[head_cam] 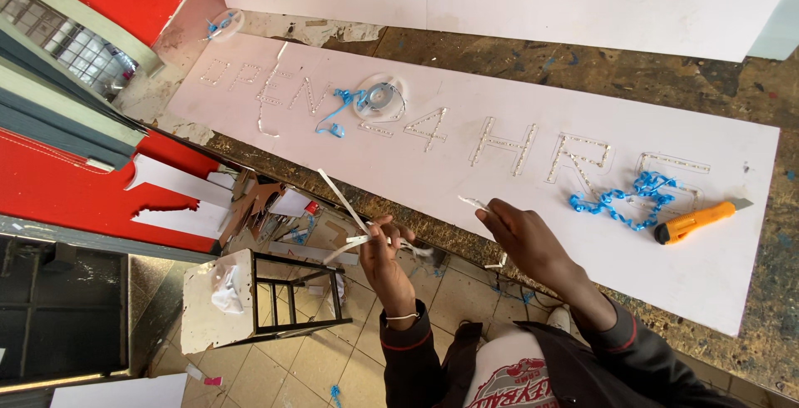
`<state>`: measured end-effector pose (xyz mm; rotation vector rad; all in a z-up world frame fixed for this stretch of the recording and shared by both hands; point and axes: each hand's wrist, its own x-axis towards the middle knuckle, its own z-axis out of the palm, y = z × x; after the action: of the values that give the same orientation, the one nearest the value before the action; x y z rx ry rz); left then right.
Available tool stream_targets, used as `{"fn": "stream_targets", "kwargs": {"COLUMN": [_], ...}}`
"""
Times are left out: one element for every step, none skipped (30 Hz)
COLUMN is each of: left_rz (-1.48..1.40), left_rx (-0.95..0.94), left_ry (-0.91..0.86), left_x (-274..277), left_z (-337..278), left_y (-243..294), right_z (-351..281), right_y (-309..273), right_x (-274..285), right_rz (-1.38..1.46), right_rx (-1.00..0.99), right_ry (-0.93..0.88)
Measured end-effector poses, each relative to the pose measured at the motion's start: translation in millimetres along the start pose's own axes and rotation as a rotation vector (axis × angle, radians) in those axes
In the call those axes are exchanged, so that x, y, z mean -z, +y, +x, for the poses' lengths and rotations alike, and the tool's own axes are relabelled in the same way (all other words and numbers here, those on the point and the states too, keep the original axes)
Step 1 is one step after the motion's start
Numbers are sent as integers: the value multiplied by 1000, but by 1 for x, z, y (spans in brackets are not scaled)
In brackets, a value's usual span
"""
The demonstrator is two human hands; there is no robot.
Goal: The person untangles a bundle of LED strip wires by hand, wraps them around a plastic spool, and prepares materials on a worktable to assemble an illuminated sign.
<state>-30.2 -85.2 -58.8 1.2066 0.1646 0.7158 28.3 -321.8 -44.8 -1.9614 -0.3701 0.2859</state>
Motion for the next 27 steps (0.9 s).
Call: {"fn": "stream_targets", "kwargs": {"left_rz": [0, 72, 144, 144, 181, 217, 216, 200, 184, 184, 193, 202, 199, 145, 88, 83, 109, 136, 131, 106, 83, 81, 97, 113, 112, 120, 131], "left_rx": [4, -6, -16, -12, 29, 70, 69, 145, 218, 215, 182, 149, 145, 175, 203, 199, 224, 248, 245, 289, 338, 339, 307, 275, 273, 251, 228], "left_ry": [0, -34, -72, -75, -153, -231, -234, -288, -340, -343, -377, -411, -418, -439, -464, -474, -465, -456, -465, -462, -457, -464, -457, -451, -440, -445, -454], "left_x": [-1, -2, -4, -8, -12, -16, -31, -46, -60, -61, -61, -62, -61, -60, -61, -69, -77, -85, -81, -78, -72, -66, -61, -56, -66, -76, -85], "left_z": [0, -1, -1, -6, -11, -16, -22, -28, -33, -37, -41, -46, -48, -49, -49, -46, -44, -42, -43, -44, -47, -46, -46, -45, -45, -45, -44], "left_y": [0, 0, 1, -3, -8, -12, -6, 0, 7, -6, -19, -33, -38, -43, -49, -35, -22, -9, -20, -31, -41, -53, -65, -78, -61, -45, -29], "right_z": [-2, -3, -5, -6, -6, -7, -8, -9, -9, -10, -12, -15, -12, -10, -7, -6, -5, -4, -3, -2, -2, -2, -1, 0, -2, -4, -6], "right_y": [-1, -3, -4, -5, -5, -5, -2, 0, 2, -12, -26, -39, -35, -31, -27, -24, -21, -17, -14, -11, -7, -5, -3, 0, -7, -13, -20], "right_x": [0, 0, 0, -3, -7, -11, -16, -21, -26, -24, -22, -19, -21, -22, -22, -23, -24, -24, -26, -27, -30, -32, -32, -32, -28, -25, -22], "right_rz": [-1, 111, 225, 225, 379, 532, 531, 640, 749, 749, 763, 776, 774, 790, 804, 800, 795, 790, 786, 819, 854, 852, 828, 804, 801, 788, 777], "right_rx": [-4, 1, 7, 3, 41, 79, 80, 81, 85, 88, 102, 117, 122, 122, 124, 131, 114, 96, 102, 93, 79, 80, 80, 80, 79, 89, 100], "right_ry": [0, 10, 25, 28, 8, -12, -8, 4, 14, 17, 68, 119, 125, 137, 152, 162, 200, 239, 247, 266, 283, 289, 297, 305, 295, 308, 323]}}
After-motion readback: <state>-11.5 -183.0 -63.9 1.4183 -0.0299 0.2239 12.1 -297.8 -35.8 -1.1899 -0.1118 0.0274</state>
